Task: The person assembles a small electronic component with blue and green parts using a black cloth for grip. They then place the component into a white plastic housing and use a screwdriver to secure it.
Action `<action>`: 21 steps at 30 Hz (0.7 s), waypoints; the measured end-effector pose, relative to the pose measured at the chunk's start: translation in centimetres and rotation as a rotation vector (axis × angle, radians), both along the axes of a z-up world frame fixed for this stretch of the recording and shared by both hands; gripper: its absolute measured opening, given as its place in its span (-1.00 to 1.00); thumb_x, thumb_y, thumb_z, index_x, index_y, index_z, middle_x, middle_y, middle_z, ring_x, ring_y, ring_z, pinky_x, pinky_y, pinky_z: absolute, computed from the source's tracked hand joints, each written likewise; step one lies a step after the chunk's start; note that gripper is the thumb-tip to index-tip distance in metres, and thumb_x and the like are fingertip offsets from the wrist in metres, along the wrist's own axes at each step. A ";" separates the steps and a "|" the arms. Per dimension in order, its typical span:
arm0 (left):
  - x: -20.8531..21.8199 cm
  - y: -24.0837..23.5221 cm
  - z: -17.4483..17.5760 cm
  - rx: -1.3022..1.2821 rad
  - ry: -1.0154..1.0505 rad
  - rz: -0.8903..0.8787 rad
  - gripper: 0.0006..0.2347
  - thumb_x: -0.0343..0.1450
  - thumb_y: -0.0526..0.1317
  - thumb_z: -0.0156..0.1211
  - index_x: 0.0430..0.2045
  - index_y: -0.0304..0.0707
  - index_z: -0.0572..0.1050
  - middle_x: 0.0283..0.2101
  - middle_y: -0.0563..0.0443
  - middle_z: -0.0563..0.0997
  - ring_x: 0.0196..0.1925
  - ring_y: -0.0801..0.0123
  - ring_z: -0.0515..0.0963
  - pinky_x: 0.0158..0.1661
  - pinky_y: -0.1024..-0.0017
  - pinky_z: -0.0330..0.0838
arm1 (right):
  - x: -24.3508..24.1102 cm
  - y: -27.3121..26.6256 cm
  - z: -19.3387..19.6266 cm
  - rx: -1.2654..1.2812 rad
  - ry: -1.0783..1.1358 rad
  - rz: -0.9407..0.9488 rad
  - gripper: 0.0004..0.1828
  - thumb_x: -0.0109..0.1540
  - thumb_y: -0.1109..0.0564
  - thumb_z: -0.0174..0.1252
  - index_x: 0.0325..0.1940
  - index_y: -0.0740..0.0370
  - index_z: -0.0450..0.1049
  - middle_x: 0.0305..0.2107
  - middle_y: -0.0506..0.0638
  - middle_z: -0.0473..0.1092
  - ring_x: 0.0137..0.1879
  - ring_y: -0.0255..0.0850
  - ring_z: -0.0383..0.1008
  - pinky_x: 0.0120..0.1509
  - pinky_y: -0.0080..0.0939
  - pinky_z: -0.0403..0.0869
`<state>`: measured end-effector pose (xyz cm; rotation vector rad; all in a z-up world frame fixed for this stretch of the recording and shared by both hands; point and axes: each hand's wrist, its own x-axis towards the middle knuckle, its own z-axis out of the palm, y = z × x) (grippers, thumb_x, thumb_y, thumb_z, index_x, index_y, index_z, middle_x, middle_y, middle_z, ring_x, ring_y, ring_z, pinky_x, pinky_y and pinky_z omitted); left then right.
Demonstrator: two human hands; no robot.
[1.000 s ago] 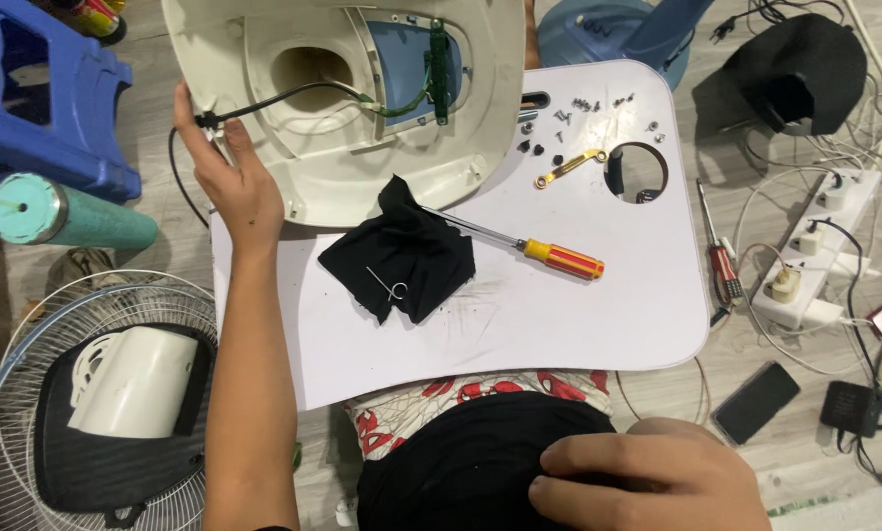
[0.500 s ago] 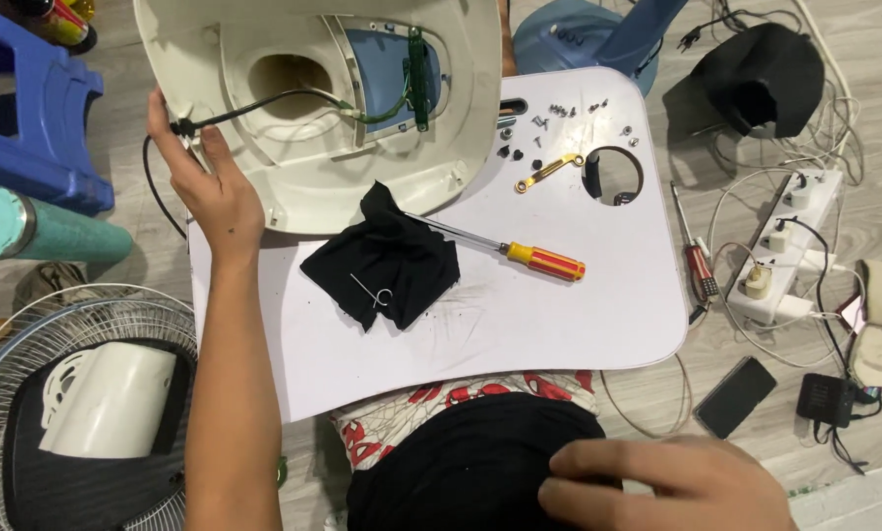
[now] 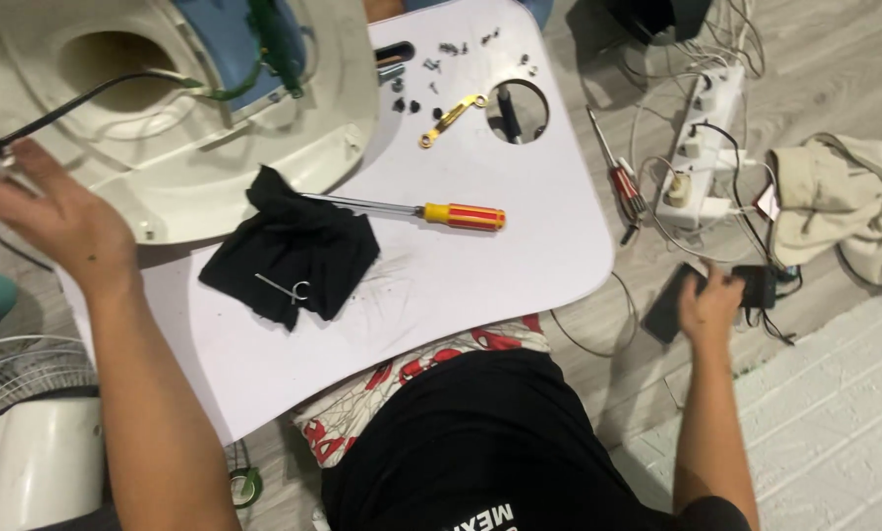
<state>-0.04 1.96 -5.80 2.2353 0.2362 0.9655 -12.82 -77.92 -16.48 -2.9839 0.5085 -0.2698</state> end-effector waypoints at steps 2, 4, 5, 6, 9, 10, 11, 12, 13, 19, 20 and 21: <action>-0.2 -1.8 2.3 0.045 -0.054 -0.037 -0.74 0.78 -0.14 -0.33 0.29 -0.30 0.03 0.31 -0.42 0.27 0.38 -0.20 0.34 0.39 -0.01 0.18 | -2.8 -0.1 -2.8 0.068 0.008 -0.132 -0.44 0.36 -0.02 0.06 0.42 0.22 0.32 0.09 0.52 0.10 0.07 0.42 0.21 0.15 0.37 0.27; -0.1 -1.9 2.3 0.088 -0.108 -0.084 -0.74 0.76 -0.18 -0.32 0.15 -0.50 0.15 0.12 -0.50 0.37 0.16 -0.23 0.49 0.21 0.00 0.33 | -4.8 -1.6 -7.0 0.136 0.015 -0.274 -0.35 0.36 -0.13 0.02 0.45 0.24 0.22 0.18 0.53 -0.05 0.14 0.46 0.09 0.23 0.49 0.16; 0.2 -1.2 0.9 0.039 -0.067 -0.078 -0.72 0.73 -0.19 -0.34 0.12 -0.54 0.18 0.08 -0.49 0.41 0.11 -0.19 0.54 0.15 0.05 0.41 | -5.9 -3.0 -9.6 0.149 0.085 -0.316 -0.39 0.38 -0.21 0.03 0.43 0.12 0.29 0.20 0.47 -0.02 0.25 0.49 0.09 0.28 0.50 0.20; 0.6 -0.6 -0.5 -0.009 -0.025 -0.072 -0.71 0.71 -0.20 -0.35 0.09 -0.57 0.22 0.05 -0.48 0.45 0.06 -0.15 0.59 0.10 0.10 0.49 | -7.1 -4.5 -12.2 0.163 0.155 -0.358 -0.43 0.41 -0.29 0.05 0.40 0.00 0.36 0.23 0.40 0.00 0.36 0.52 0.08 0.33 0.51 0.23; -0.1 2.4 -4.3 -0.141 0.100 -0.040 -0.65 0.64 -0.23 -0.40 0.00 -0.66 0.32 -0.06 -0.44 0.56 -0.10 -0.04 0.72 -0.06 0.26 0.72 | -6.9 -2.5 -10.3 0.261 0.103 -0.397 -0.38 0.37 -0.22 0.10 0.49 -0.07 0.23 0.19 0.47 0.03 0.30 0.63 0.14 0.30 0.60 0.25; -0.5 3.1 -5.3 -0.139 0.102 -0.055 -0.65 0.64 -0.23 -0.40 0.00 -0.66 0.32 -0.06 -0.44 0.56 -0.10 -0.04 0.72 -0.06 0.26 0.72 | -7.1 -1.7 -9.7 0.262 0.103 -0.412 -0.38 0.37 -0.22 0.10 0.49 -0.07 0.23 0.19 0.47 0.03 0.30 0.63 0.14 0.30 0.60 0.25; -1.0 3.8 -6.3 -0.203 0.166 -0.021 -0.62 0.61 -0.25 -0.41 -0.04 -0.70 0.38 -0.12 -0.42 0.62 -0.17 0.02 0.78 -0.14 0.34 0.83 | -7.1 -1.1 -9.1 0.246 0.062 -0.358 -0.37 0.35 -0.18 0.09 0.47 0.03 0.26 0.18 0.53 0.03 0.22 0.54 0.16 0.27 0.47 0.27; -1.6 4.6 -7.3 -0.266 0.232 0.012 -0.59 0.57 -0.27 -0.43 -0.08 -0.74 0.43 -0.17 -0.40 0.68 -0.25 0.09 0.84 -0.22 0.43 0.94 | -7.0 -0.4 -8.5 0.229 0.020 -0.303 -0.37 0.33 -0.14 0.07 0.45 0.12 0.28 0.16 0.58 0.04 0.14 0.46 0.18 0.25 0.33 0.28; -1.5 4.3 -7.0 -0.264 0.228 0.008 -0.59 0.57 -0.27 -0.43 -0.08 -0.74 0.43 -0.17 -0.40 0.68 -0.25 0.09 0.84 -0.22 0.43 0.94 | -6.5 0.1 -7.9 0.231 0.015 -0.307 -0.37 0.33 -0.14 0.07 0.45 0.12 0.28 0.16 0.58 0.04 0.14 0.46 0.18 0.25 0.33 0.28; -0.9 2.0 -3.4 -0.228 0.100 -0.126 -0.56 0.71 -0.16 -0.39 0.05 -0.83 0.29 -0.01 -0.62 0.58 -0.07 -0.15 0.74 -0.08 0.21 0.79 | -0.4 6.5 -2.7 0.168 -0.014 -0.143 -0.38 0.28 -0.03 0.13 0.41 0.17 0.30 0.21 0.46 0.09 0.29 0.35 0.15 0.28 0.35 0.21; -0.8 1.3 -2.7 -0.168 0.055 -0.115 -0.58 0.73 -0.18 -0.35 0.05 -0.82 0.32 0.00 -0.61 0.58 -0.06 -0.16 0.72 -0.08 0.18 0.74 | 1.1 8.5 -1.0 0.251 0.022 -0.120 -0.38 0.29 -0.04 0.08 0.42 0.19 0.29 0.23 0.41 0.05 0.30 0.33 0.09 0.33 0.34 0.14; -0.6 0.7 -2.0 -0.108 0.010 -0.102 -0.60 0.74 -0.20 -0.31 0.05 -0.81 0.34 0.00 -0.61 0.58 -0.04 -0.16 0.70 -0.07 0.15 0.69 | 2.8 10.4 0.7 0.333 0.058 -0.094 -0.38 0.30 -0.05 0.03 0.42 0.20 0.28 0.25 0.36 0.01 0.31 0.30 0.03 0.38 0.33 0.07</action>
